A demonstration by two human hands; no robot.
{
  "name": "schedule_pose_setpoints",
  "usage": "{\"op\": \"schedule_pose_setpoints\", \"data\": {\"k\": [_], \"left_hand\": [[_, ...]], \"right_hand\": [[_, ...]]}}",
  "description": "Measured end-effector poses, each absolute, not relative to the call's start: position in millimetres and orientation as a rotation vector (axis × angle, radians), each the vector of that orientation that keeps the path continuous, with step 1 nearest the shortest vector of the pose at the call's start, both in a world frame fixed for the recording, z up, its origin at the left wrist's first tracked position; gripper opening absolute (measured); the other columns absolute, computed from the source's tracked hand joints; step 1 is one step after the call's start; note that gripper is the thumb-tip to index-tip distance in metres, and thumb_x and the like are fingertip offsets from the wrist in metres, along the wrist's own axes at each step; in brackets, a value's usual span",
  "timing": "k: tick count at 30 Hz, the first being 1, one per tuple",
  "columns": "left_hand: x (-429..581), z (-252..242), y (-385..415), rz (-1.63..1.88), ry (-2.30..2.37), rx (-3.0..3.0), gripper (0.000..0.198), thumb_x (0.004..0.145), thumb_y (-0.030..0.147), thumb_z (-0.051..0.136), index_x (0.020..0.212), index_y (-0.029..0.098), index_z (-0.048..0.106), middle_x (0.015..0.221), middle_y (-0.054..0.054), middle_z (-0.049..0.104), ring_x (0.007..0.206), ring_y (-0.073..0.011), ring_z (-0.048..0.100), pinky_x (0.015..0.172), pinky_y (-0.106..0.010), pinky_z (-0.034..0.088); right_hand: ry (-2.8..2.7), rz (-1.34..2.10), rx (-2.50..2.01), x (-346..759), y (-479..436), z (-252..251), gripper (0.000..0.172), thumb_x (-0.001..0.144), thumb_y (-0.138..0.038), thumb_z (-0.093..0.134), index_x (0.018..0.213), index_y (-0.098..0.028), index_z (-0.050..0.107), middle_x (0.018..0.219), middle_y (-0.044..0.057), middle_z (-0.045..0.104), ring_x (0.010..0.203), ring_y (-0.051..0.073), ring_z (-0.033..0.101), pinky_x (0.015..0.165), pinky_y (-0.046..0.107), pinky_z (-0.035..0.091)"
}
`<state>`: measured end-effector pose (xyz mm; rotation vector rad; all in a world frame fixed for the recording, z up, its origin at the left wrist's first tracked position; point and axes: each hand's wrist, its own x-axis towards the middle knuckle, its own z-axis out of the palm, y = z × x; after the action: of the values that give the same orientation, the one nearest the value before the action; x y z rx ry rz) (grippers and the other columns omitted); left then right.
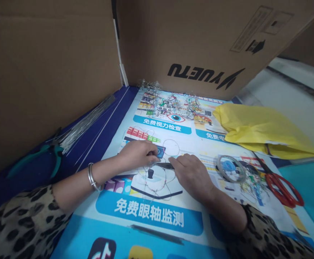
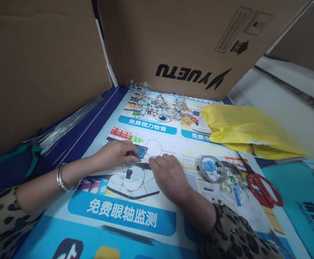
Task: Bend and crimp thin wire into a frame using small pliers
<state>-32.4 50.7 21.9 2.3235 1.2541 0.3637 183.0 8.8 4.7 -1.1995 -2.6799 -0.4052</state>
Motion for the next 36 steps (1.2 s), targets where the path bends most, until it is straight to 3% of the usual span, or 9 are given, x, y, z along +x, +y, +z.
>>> {"op": "schedule_pose_setpoints", "data": {"k": [13, 24, 31, 36], "left_hand": [[-30.8, 24.4, 42.2, 0.343, 1.31, 2.314, 0.014, 0.077, 0.034, 0.058, 0.08, 0.021, 0.06, 0.076, 0.0, 0.062, 0.068, -0.0142, 0.054, 0.055, -0.023, 0.032], [-30.9, 24.1, 39.4, 0.368, 1.312, 2.294, 0.009, 0.076, 0.022, 0.052, 0.079, 0.02, 0.061, 0.076, 0.0, 0.06, 0.069, -0.0134, 0.054, 0.057, -0.023, 0.035], [-33.0, 22.6, 38.2, 0.395, 1.321, 2.317, 0.023, 0.075, 0.021, 0.052, 0.097, 0.02, 0.061, 0.09, -0.002, 0.061, 0.073, -0.014, 0.054, 0.063, -0.025, 0.038], [-32.9, 22.8, 39.9, 0.38, 1.317, 2.299, 0.019, 0.076, 0.021, 0.052, 0.091, 0.021, 0.063, 0.09, -0.001, 0.061, 0.07, -0.0129, 0.054, 0.061, -0.024, 0.037]], "right_hand": [[-2.692, -0.43, -1.199, 184.2, 7.6, 5.3, 0.02, 0.083, -0.013, 0.049, 0.099, -0.017, 0.062, 0.07, 0.002, 0.055, 0.071, 0.017, 0.043, 0.066, 0.032, 0.025], [-2.669, -0.427, -1.149, 186.0, 7.9, 3.6, 0.021, 0.085, -0.013, 0.047, 0.1, -0.016, 0.062, 0.071, 0.002, 0.055, 0.071, 0.018, 0.043, 0.065, 0.032, 0.026], [-2.672, -0.447, -1.13, 185.3, 8.2, 3.4, 0.021, 0.086, -0.014, 0.045, 0.1, -0.016, 0.061, 0.072, 0.003, 0.055, 0.071, 0.018, 0.043, 0.065, 0.032, 0.027], [-2.673, -0.454, -1.142, 184.6, 8.1, 3.4, 0.02, 0.086, -0.013, 0.046, 0.099, -0.016, 0.061, 0.07, 0.002, 0.054, 0.071, 0.018, 0.043, 0.065, 0.033, 0.026]]}}
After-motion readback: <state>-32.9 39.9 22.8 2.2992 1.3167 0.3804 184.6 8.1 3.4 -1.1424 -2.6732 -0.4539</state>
